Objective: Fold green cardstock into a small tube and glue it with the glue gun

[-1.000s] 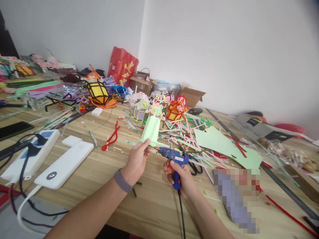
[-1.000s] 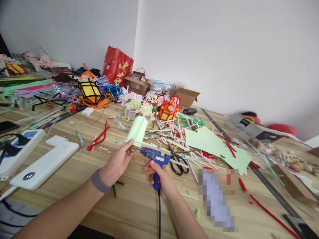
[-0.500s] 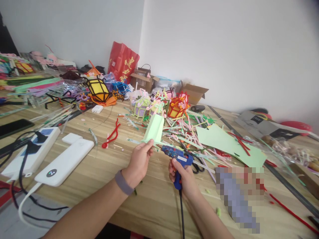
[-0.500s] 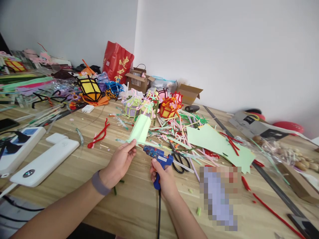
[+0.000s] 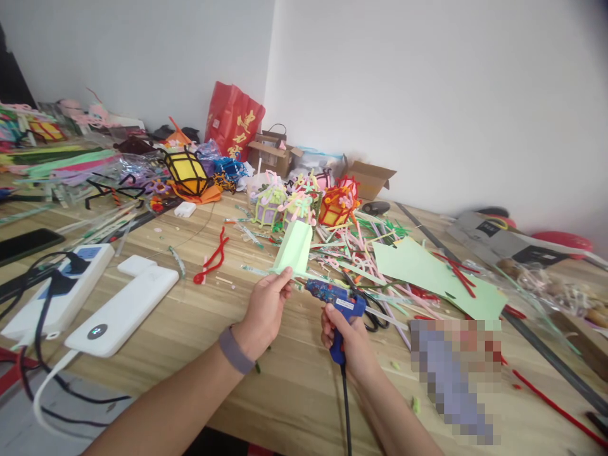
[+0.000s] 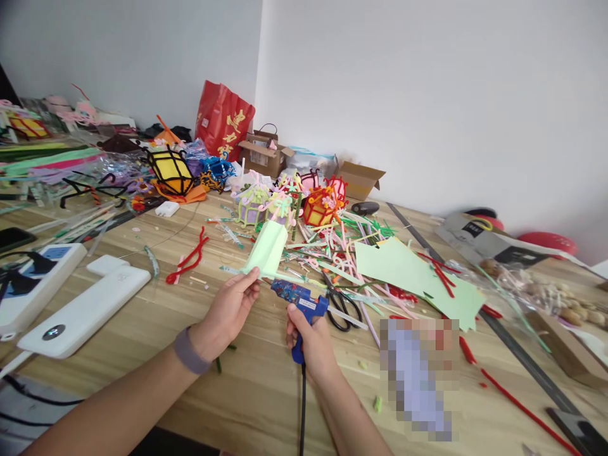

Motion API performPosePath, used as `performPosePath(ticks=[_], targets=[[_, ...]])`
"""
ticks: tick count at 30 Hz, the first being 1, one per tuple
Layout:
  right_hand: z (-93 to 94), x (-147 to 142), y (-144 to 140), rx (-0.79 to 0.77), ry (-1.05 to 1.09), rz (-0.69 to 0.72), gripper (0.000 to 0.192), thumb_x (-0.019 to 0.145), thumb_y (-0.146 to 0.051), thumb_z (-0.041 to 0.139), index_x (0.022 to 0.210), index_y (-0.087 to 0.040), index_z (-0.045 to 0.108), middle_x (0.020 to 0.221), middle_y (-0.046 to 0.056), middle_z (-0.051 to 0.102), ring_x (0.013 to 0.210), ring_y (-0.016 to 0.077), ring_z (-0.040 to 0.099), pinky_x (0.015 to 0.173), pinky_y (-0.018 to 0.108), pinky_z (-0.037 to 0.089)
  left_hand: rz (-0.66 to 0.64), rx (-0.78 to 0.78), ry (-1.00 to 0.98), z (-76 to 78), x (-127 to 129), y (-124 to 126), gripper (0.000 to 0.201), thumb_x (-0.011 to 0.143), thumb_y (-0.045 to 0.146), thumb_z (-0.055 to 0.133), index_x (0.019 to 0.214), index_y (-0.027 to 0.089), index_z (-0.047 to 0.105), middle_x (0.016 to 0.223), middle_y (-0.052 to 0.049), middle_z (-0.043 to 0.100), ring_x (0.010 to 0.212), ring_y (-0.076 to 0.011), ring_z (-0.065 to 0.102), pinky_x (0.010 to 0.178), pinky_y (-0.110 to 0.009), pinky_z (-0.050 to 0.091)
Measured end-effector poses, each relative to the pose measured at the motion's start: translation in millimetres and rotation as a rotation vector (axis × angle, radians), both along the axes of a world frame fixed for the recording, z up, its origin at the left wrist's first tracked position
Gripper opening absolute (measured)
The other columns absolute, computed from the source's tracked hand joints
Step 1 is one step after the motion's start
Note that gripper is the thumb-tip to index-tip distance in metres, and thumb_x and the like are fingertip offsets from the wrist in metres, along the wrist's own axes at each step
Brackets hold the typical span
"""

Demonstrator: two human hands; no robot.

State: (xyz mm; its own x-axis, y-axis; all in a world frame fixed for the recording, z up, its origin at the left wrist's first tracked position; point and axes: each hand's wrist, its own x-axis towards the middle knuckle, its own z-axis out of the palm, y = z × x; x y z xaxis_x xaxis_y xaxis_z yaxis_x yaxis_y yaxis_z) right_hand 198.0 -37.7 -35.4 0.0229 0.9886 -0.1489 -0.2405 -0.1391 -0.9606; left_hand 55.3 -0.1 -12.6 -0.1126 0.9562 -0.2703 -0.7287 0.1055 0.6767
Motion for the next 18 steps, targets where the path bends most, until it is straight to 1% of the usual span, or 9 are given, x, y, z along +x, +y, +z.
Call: performPosePath(ticks=[4, 11, 18], targets=[[-1.0, 0.5, -0.2, -0.003, -0.002, 0.007, 0.046, 0.062, -0.055, 0.079, 0.056, -0.019, 0.051, 0.046, -0.006, 0.048, 0.039, 0.0056, 0.041, 0.037, 0.018, 0.034, -0.003, 0.004, -0.006, 0.0, 0.0, -0.4, 0.019, 0.069, 0.016, 0.076, 0.059, 0.014, 0.06, 0.056, 0.002, 0.055, 0.053, -0.0081, 0.046, 0.054, -0.02, 0.034], [-0.9, -0.8, 0.1, -0.002, 0.019, 0.016, 0.047, 0.063, -0.054, 0.079, 0.057, -0.019, 0.048, 0.045, -0.008, 0.044, 0.038, 0.0051, 0.038, 0.038, 0.018, 0.034, -0.009, 0.019, -0.009, -0.9, -0.3, -0.9, 0.019, 0.068, 0.018, 0.077, 0.059, 0.014, 0.06, 0.056, 0.002, 0.054, 0.054, -0.0079, 0.046, 0.054, -0.02, 0.035], [-0.9, -0.2, -0.4, 0.0, 0.022, 0.025, 0.049, 0.063, -0.055, 0.079, 0.058, -0.019, 0.045, 0.044, -0.009, 0.041, 0.038, 0.0044, 0.037, 0.038, 0.018, 0.034, -0.011, 0.03, 0.003, -2.7, -0.1, -0.7, 0.026, 0.059, 0.025, 0.084, 0.061, 0.015, 0.06, 0.057, 0.003, 0.055, 0.054, -0.0077, 0.046, 0.053, -0.02, 0.036]])
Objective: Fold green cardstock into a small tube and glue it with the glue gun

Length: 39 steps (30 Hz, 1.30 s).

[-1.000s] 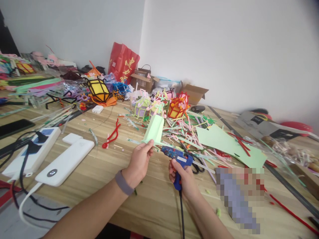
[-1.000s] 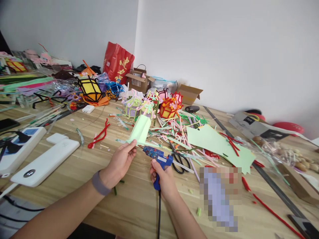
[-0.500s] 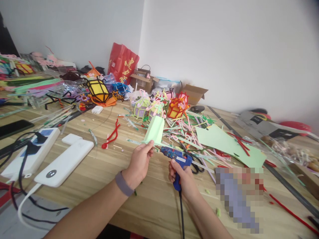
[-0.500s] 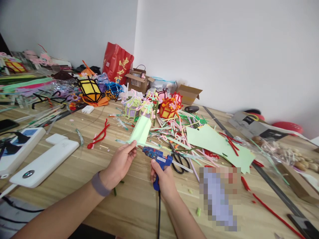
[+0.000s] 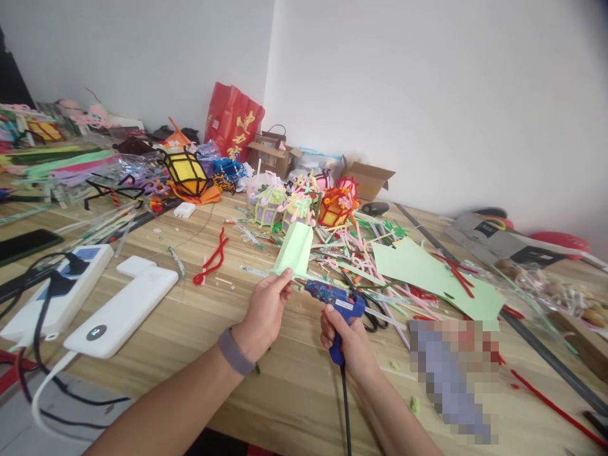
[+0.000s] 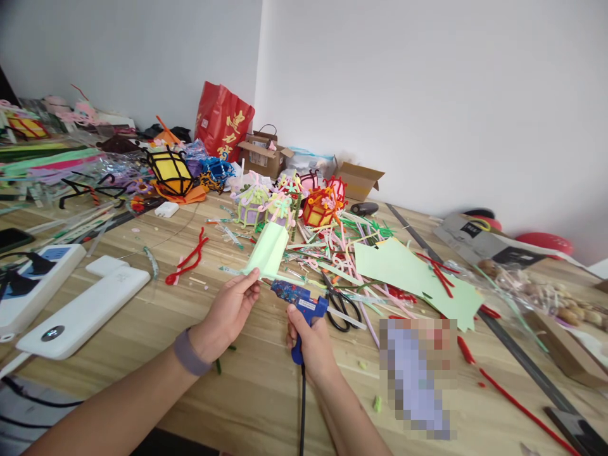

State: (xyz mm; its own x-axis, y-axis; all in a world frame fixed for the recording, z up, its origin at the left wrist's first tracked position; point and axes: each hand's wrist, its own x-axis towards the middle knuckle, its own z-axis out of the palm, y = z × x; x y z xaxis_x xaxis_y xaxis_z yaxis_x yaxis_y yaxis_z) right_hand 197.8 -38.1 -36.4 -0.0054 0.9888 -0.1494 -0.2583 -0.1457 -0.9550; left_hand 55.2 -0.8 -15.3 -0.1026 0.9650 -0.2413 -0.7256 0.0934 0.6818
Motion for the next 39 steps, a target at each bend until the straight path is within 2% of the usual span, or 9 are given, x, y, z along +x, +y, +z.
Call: performPosePath(ticks=[9, 22, 27, 29, 31, 34, 37, 39], targets=[[-2.1, 0, 1, 0.021, -0.022, 0.012, 0.05, 0.066, -0.055, 0.077, 0.056, -0.02, 0.043, 0.045, -0.009, 0.04, 0.039, 0.0045, 0.036, 0.038, 0.018, 0.033, -0.009, 0.016, 0.002, -2.2, 0, 1, 0.036, 0.049, 0.034, 0.087, 0.062, 0.014, 0.06, 0.056, 0.004, 0.055, 0.056, -0.0074, 0.046, 0.054, -0.02, 0.035], [0.7, -1, 0, 0.012, -0.093, 0.007, 0.053, 0.063, -0.061, 0.075, 0.054, -0.02, 0.043, 0.044, -0.009, 0.039, 0.038, 0.0048, 0.036, 0.039, 0.019, 0.033, -0.005, 0.017, -0.004, -3.9, 1, 1, 0.031, 0.054, 0.03, 0.086, 0.06, 0.014, 0.06, 0.056, 0.004, 0.055, 0.054, -0.0073, 0.045, 0.053, -0.02, 0.035], [2.5, 5, 1, 0.017, -0.312, -0.109, 0.055, 0.059, -0.067, 0.073, 0.05, -0.02, 0.047, 0.043, -0.005, 0.045, 0.039, 0.0074, 0.042, 0.04, 0.022, 0.035, 0.024, 0.006, -0.037, -2.6, -3, 4, 0.023, 0.06, 0.022, 0.083, 0.062, 0.013, 0.062, 0.057, 0.003, 0.057, 0.053, -0.0061, 0.048, 0.051, -0.019, 0.036], [7.0, 11, -1, 0.023, -0.309, -0.134, 0.053, 0.059, -0.066, 0.074, 0.053, -0.018, 0.052, 0.046, -0.004, 0.05, 0.04, 0.0072, 0.043, 0.04, 0.022, 0.035, 0.064, -0.004, -0.066, -0.5, -8, 8, 0.02, 0.061, 0.018, 0.082, 0.064, 0.012, 0.063, 0.058, 0.003, 0.058, 0.052, -0.0054, 0.049, 0.05, -0.018, 0.036], [12.4, 18, -5, -0.005, -0.225, -0.058, 0.05, 0.058, -0.064, 0.076, 0.059, -0.017, 0.057, 0.049, -0.003, 0.053, 0.04, 0.0062, 0.041, 0.04, 0.021, 0.035, 0.102, -0.013, -0.096, 2.5, -14, 12, 0.018, 0.064, 0.015, 0.081, 0.066, 0.012, 0.063, 0.057, 0.004, 0.058, 0.052, -0.0049, 0.05, 0.05, -0.016, 0.038], [16.7, 27, -18, -0.159, -0.181, 0.172, 0.047, 0.059, -0.059, 0.078, 0.067, -0.016, 0.061, 0.049, -0.003, 0.057, 0.039, 0.0058, 0.041, 0.041, 0.02, 0.037, 0.138, -0.012, -0.126, 7.2, -21, 16, 0.015, 0.069, 0.012, 0.077, 0.067, 0.011, 0.063, 0.056, 0.004, 0.057, 0.051, -0.0045, 0.05, 0.049, -0.015, 0.039], [12.5, 33, -30, -0.357, -0.213, 0.358, 0.048, 0.058, -0.056, 0.079, 0.075, -0.015, 0.061, 0.061, 0.003, 0.068, 0.042, 0.0072, 0.049, 0.043, 0.021, 0.042, 0.142, -0.008, -0.147, 9.5, -24, 17, 0.013, 0.074, 0.009, 0.073, 0.067, 0.011, 0.062, 0.057, 0.003, 0.057, 0.05, -0.0044, 0.05, 0.048, -0.014, 0.04], [8.5, 36, -34, -0.462, -0.263, 0.43, 0.049, 0.058, -0.057, 0.078, 0.08, -0.016, 0.061, 0.068, 0.005, 0.07, 0.046, 0.0089, 0.055, 0.047, 0.022, 0.045, 0.129, -0.007, -0.154, 9.4, -24, 17, 0.013, 0.076, 0.008, 0.071, 0.067, 0.012, 0.062, 0.057, 0.002, 0.057, 0.051, -0.0045, 0.05, 0.048, -0.014, 0.041]])
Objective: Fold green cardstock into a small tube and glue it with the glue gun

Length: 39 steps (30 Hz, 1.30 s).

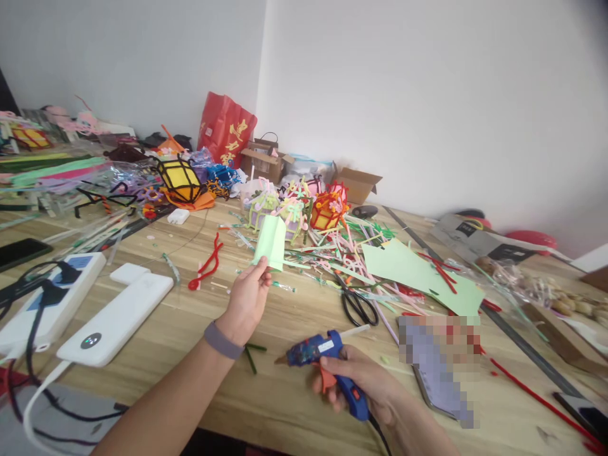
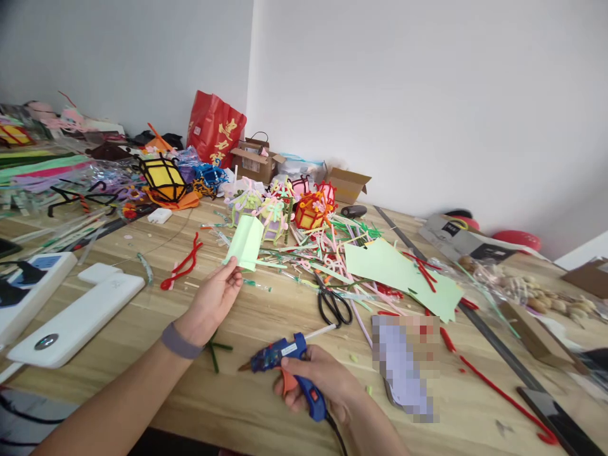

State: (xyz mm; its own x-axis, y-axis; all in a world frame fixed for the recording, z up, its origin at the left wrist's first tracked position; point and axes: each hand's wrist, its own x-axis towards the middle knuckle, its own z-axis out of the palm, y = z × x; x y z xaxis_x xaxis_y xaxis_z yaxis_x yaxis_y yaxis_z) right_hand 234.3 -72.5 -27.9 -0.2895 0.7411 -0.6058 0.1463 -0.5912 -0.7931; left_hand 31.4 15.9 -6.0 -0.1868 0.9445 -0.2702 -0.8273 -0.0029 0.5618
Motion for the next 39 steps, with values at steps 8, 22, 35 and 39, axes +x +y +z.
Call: performPosePath(ticks=[8, 22, 35, 39], targets=[[34.8, 12, 12, 0.565, -1.232, 0.279, 0.045, 0.082, -0.053, 0.058, 0.052, -0.019, 0.056, 0.056, 0.007, 0.064, 0.054, 0.0184, 0.059, 0.05, 0.027, 0.034, -0.098, 0.01, 0.003, -3.5, 7, -4, 0.017, 0.071, 0.012, 0.077, 0.067, 0.013, 0.061, 0.06, 0.003, 0.057, 0.052, -0.0044, 0.05, 0.049, -0.014, 0.041], [15.0, -36, 78, 1.55, -0.789, -0.038, 0.009, 0.091, -0.021, 0.054, 0.089, -0.02, 0.062, 0.088, 0.006, 0.066, 0.087, 0.0213, 0.06, 0.081, 0.034, 0.046, -0.344, -0.011, 0.097, -7.1, 24, -19, 0.012, 0.07, 0.011, 0.075, 0.065, 0.013, 0.064, 0.062, 0.001, 0.059, 0.055, -0.0061, 0.051, 0.053, -0.017, 0.041], [19.8, -36, 65, 1.523, -0.792, -0.058, 0.013, 0.092, -0.021, 0.047, 0.085, -0.02, 0.058, 0.079, 0.004, 0.062, 0.072, 0.0163, 0.059, 0.066, 0.026, 0.045, -0.358, 0.024, 0.201, -9.7, 26, -24, 0.013, 0.065, 0.018, 0.08, 0.065, 0.013, 0.068, 0.066, -0.002, 0.065, 0.055, -0.0069, 0.052, 0.054, -0.018, 0.041], [20.5, -39, 59, 1.529, -0.818, -0.059, 0.015, 0.093, -0.023, 0.047, 0.085, -0.019, 0.059, 0.078, 0.004, 0.062, 0.069, 0.016, 0.06, 0.062, 0.026, 0.044, -0.349, 0.016, 0.173, -7.7, 26, -24, 0.014, 0.065, 0.017, 0.08, 0.064, 0.013, 0.066, 0.064, -0.001, 0.064, 0.054, -0.0069, 0.052, 0.053, -0.018, 0.04]])
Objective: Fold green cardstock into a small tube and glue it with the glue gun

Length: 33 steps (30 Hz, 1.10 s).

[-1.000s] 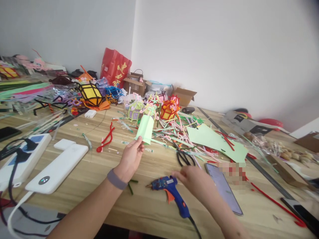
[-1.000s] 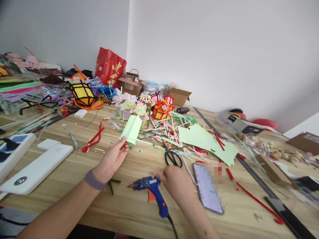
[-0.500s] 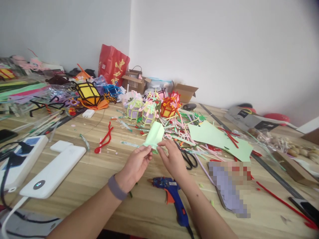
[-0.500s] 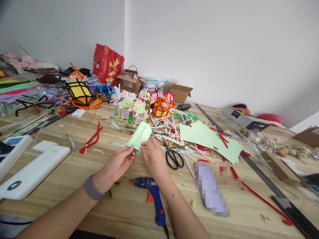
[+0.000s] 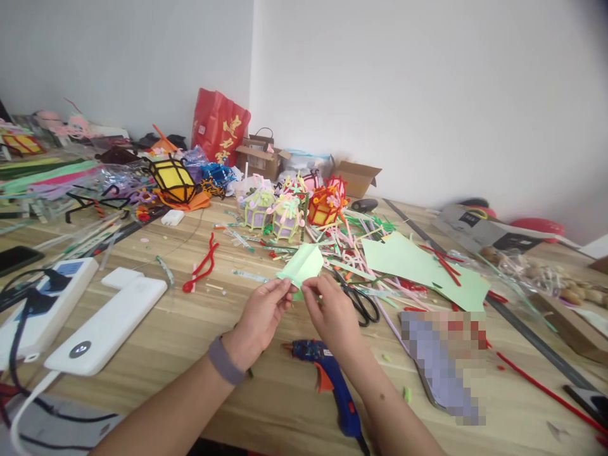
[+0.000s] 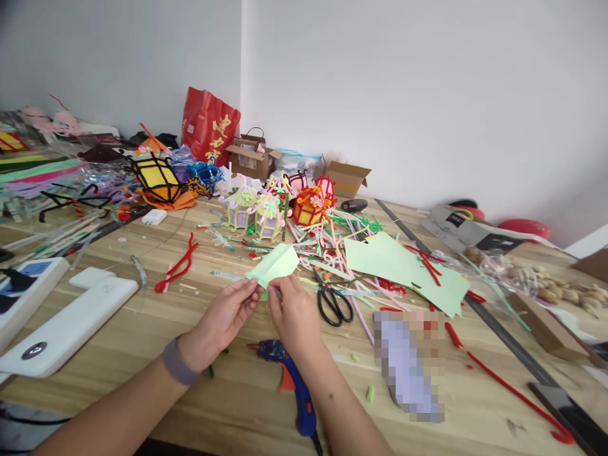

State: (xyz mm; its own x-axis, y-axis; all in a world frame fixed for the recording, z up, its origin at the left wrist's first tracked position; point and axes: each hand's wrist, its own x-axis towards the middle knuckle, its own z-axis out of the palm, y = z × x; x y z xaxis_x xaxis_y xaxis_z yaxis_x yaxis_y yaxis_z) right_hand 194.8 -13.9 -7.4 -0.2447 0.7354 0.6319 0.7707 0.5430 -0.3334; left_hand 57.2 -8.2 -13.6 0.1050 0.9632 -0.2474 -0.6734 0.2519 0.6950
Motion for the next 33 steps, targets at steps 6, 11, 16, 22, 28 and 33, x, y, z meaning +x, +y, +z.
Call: performPosePath(ticks=[6, 11, 16, 22, 28, 33], targets=[[0.6, 0.3, -3.3, 0.011, -0.014, 0.009, 0.018, 0.094, -0.024, 0.045, 0.088, -0.02, 0.061, 0.079, 0.004, 0.063, 0.07, 0.0159, 0.061, 0.062, 0.025, 0.044, 0.0, -0.027, -0.005, 4.1, -0.2, -0.2, 0.015, 0.068, 0.015, 0.079, 0.064, 0.013, 0.065, 0.062, 0.0, 0.062, 0.056, -0.0073, 0.054, 0.056, -0.018, 0.043], [2.1, 0.3, -5.0, 0.016, -0.011, 0.004, 0.017, 0.094, -0.023, 0.046, 0.088, -0.02, 0.062, 0.079, 0.004, 0.063, 0.07, 0.0159, 0.061, 0.062, 0.025, 0.044, -0.005, -0.046, -0.045, 4.7, -0.3, -0.5, 0.013, 0.072, 0.011, 0.075, 0.064, 0.013, 0.065, 0.062, 0.0, 0.063, 0.055, -0.0067, 0.055, 0.056, -0.016, 0.044], [2.5, -1.0, -7.5, 0.012, -0.036, 0.004, 0.019, 0.094, -0.023, 0.045, 0.089, -0.021, 0.063, 0.079, 0.004, 0.064, 0.07, 0.0156, 0.061, 0.062, 0.025, 0.044, -0.006, -0.025, -0.024, 6.1, 0.1, -0.5, 0.015, 0.072, 0.013, 0.076, 0.064, 0.013, 0.064, 0.061, 0.001, 0.061, 0.053, -0.006, 0.054, 0.055, -0.016, 0.044], [2.3, -0.7, -8.8, 0.036, -0.094, -0.016, 0.021, 0.096, -0.024, 0.043, 0.091, -0.022, 0.064, 0.08, 0.004, 0.063, 0.069, 0.015, 0.061, 0.061, 0.024, 0.043, -0.015, -0.026, -0.044, 5.9, -0.5, -0.3, 0.014, 0.072, 0.014, 0.076, 0.065, 0.014, 0.064, 0.061, 0.001, 0.062, 0.053, -0.0066, 0.055, 0.054, -0.016, 0.045], [1.5, 1.0, -8.6, 0.089, -0.214, -0.034, 0.023, 0.097, -0.024, 0.043, 0.09, -0.021, 0.065, 0.08, 0.005, 0.063, 0.066, 0.0136, 0.06, 0.056, 0.022, 0.039, -0.01, -0.096, -0.131, 4.1, -3.1, 1.6, 0.02, 0.08, 0.027, 0.07, 0.068, 0.012, 0.065, 0.061, -0.002, 0.064, 0.054, -0.008, 0.058, 0.056, -0.018, 0.048], [1.0, 2.3, -8.4, 0.112, -0.325, -0.037, 0.024, 0.097, -0.023, 0.044, 0.088, -0.021, 0.066, 0.078, 0.005, 0.063, 0.067, 0.0138, 0.059, 0.055, 0.023, 0.036, 0.006, -0.129, -0.134, 3.3, -4.8, 3.5, 0.016, 0.083, 0.017, 0.066, 0.068, 0.011, 0.064, 0.057, -0.002, 0.063, 0.049, -0.0073, 0.057, 0.051, -0.017, 0.046]])
